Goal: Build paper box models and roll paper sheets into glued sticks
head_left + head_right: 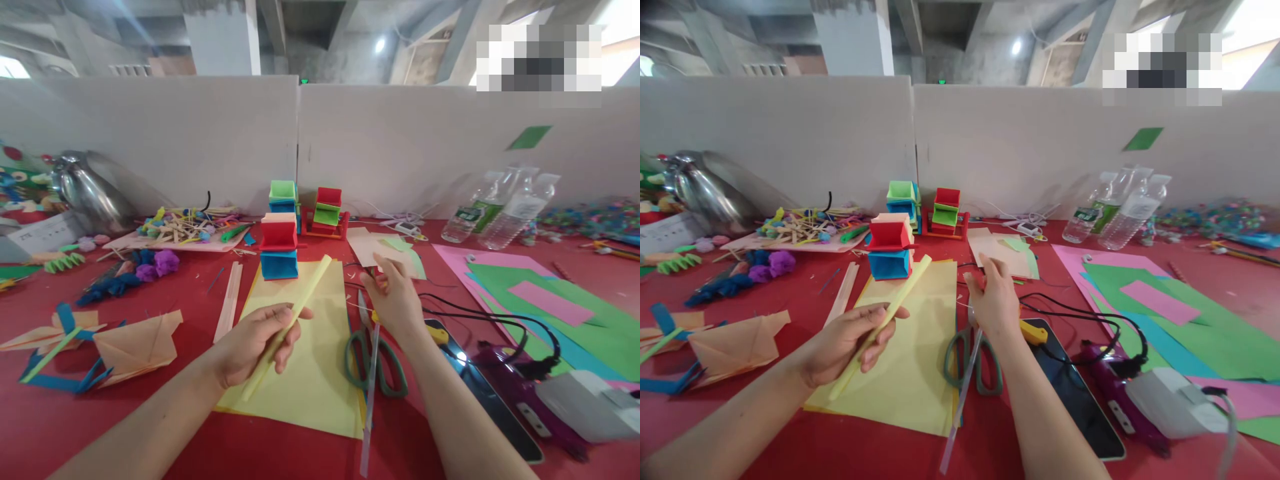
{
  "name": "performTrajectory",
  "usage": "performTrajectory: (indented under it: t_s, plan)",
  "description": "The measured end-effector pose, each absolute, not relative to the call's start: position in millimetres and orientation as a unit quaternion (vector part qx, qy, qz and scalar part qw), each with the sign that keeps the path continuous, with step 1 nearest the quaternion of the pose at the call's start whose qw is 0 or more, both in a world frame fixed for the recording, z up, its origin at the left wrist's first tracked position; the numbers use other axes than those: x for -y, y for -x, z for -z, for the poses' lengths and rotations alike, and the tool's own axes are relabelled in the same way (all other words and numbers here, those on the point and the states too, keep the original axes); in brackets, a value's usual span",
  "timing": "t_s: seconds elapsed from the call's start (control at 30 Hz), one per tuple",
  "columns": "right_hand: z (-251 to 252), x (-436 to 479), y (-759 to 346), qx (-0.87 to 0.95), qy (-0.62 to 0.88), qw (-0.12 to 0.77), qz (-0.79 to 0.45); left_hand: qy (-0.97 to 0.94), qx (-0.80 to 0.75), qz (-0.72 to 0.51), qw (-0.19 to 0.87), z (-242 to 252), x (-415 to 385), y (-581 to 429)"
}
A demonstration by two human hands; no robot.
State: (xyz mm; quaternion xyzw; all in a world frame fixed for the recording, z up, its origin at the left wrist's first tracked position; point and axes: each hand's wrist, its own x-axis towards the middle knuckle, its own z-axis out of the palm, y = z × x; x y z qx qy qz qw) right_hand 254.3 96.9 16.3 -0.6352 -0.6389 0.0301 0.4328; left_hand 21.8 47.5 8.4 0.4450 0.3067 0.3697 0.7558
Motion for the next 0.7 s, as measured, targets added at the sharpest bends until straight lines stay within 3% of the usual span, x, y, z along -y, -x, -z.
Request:
performTrajectory:
  t_s: [0.27,0.47,0.7]
  plan:
    - [-19,-72,-207,0.534,0.424,0.493,-0.539,-0.44,-0.295,-0.294,0.795,-3,-38,-33]
    - [-13,-77,-208,0.443,0.424,0.578,-0.538,-0.501,-0.352,-0.266,0.745,-1,-33,-36]
    - [-8,-78,-205,0.46,0.407,0.56,-0.557,-0.55,-0.382,-0.266,0.693,9,-34,-39]
